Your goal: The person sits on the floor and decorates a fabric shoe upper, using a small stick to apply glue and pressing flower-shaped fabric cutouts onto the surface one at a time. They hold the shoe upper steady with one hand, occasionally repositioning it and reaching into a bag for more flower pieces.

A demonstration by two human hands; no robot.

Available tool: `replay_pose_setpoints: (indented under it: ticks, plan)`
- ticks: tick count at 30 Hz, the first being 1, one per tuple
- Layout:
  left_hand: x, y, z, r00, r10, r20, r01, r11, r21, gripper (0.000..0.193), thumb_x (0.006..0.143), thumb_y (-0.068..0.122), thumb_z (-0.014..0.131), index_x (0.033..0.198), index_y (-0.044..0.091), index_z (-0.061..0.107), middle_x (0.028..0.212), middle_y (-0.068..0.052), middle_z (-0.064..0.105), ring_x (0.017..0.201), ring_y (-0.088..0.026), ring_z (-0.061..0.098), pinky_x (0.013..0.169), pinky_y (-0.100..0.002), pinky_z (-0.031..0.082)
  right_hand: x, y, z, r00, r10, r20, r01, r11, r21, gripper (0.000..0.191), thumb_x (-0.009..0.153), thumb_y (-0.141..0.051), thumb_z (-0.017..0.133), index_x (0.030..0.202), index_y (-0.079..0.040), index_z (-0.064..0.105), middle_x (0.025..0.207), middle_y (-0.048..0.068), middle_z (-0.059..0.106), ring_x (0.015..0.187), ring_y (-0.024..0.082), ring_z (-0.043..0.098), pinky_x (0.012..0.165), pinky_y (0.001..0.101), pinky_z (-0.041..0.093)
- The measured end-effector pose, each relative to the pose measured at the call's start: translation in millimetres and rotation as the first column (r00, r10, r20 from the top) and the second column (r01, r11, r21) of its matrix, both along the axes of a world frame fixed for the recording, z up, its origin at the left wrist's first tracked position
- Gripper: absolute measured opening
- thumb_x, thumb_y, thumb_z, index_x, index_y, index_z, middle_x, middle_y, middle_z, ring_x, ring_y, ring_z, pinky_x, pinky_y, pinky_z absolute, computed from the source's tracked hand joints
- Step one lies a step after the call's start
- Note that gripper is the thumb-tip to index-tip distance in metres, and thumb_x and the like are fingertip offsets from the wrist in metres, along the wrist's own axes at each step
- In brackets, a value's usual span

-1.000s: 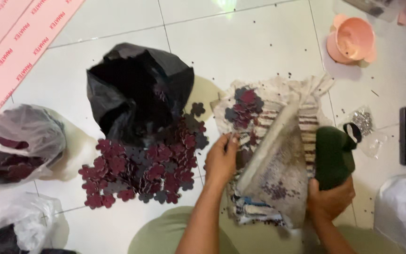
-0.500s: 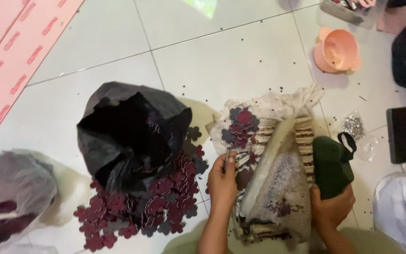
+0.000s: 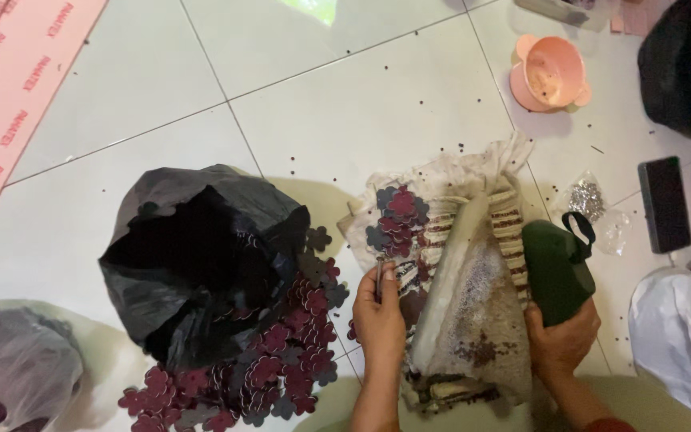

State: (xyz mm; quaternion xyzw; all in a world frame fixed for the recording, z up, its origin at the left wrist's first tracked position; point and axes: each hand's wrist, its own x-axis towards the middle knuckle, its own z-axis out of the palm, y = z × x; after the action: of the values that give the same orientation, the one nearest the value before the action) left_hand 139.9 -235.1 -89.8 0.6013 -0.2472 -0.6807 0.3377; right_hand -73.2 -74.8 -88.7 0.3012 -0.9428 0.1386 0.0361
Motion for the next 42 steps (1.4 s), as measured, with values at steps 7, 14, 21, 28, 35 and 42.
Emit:
replay_pose_setpoints:
  ticks: [7,14,21,28,35,42]
  plan:
    - [-11.7,10.6,0.8,0.998,0.046,0.047,-0.046,0.999,0.012,0.031,0.099,0.026,0.062,0.119,0.003,0.069,0.101,-0.004,0.072,0.089,-0.009,0.063,0.081,-0.027,0.051,-3.3,-2.7,4.3,0.999,0.002,-0.042,-0.001,1.0,0.012,0.094,0.079,-0.035,0.08,0.152,0.009,0.039,0.139,0.031,0.05,0.13,0.048,0.045,0.112,0.0553,0.037]
    - [-26.1,31.3,19.4,0.989,0.144,0.015,-0.141,0.983,-0.117,0.029,0.104,0.022,0.056,0.12,0.002,0.069,0.105,-0.003,0.07,0.091,-0.01,0.06,0.083,-0.027,0.051,-3.1,6.3,11.8,0.998,0.028,-0.051,-0.032,0.997,-0.068,0.09,0.079,-0.033,0.08,0.15,0.007,0.042,0.136,0.029,0.054,0.128,0.046,0.048,0.112,0.0528,0.038]
    - [-4.4,50.1,37.4,0.992,0.124,0.008,-0.12,0.972,-0.204,0.03,0.107,0.024,0.056,0.123,0.003,0.07,0.101,-0.005,0.068,0.091,-0.01,0.059,0.085,-0.027,0.051,2.3,23.9,10.1,0.998,0.007,-0.07,-0.013,0.995,-0.095,0.088,0.079,-0.031,0.081,0.15,0.003,0.043,0.135,0.026,0.055,0.127,0.045,0.049,0.111,0.0522,0.038]
    - [-2.6,46.4,27.9,0.992,0.065,-0.109,-0.081,0.986,-0.149,0.031,0.106,0.023,0.054,0.125,0.002,0.066,0.113,-0.002,0.069,0.102,-0.01,0.063,0.092,-0.028,0.051,1.5,33.2,5.3,0.998,-0.046,-0.041,0.042,0.994,-0.098,0.084,0.078,-0.03,0.08,0.149,-0.002,0.044,0.134,0.023,0.056,0.127,0.042,0.05,0.111,0.0514,0.039]
    - [-8.8,45.4,6.4,0.999,-0.002,-0.034,-0.007,0.967,-0.253,0.031,0.107,0.02,0.052,0.125,0.0,0.067,0.12,-0.008,0.073,0.112,-0.014,0.068,0.1,-0.029,0.051,12.9,45.1,-1.7,0.996,-0.052,-0.071,0.044,0.994,-0.1,0.086,0.079,-0.031,0.082,0.149,-0.001,0.042,0.138,0.023,0.055,0.128,0.043,0.049,0.11,0.0526,0.038]
    - [8.2,28.7,0.3,0.999,-0.013,0.039,0.025,0.95,-0.311,0.032,0.107,0.02,0.054,0.125,-0.001,0.068,0.12,-0.01,0.074,0.112,-0.015,0.069,0.1,-0.031,0.053,86.4,71.8,1.2,0.977,-0.207,0.043,0.209,0.977,-0.051,0.092,0.077,-0.027,0.084,0.15,0.001,0.038,0.141,0.024,0.05,0.132,0.044,0.043,0.112,0.0548,0.032]
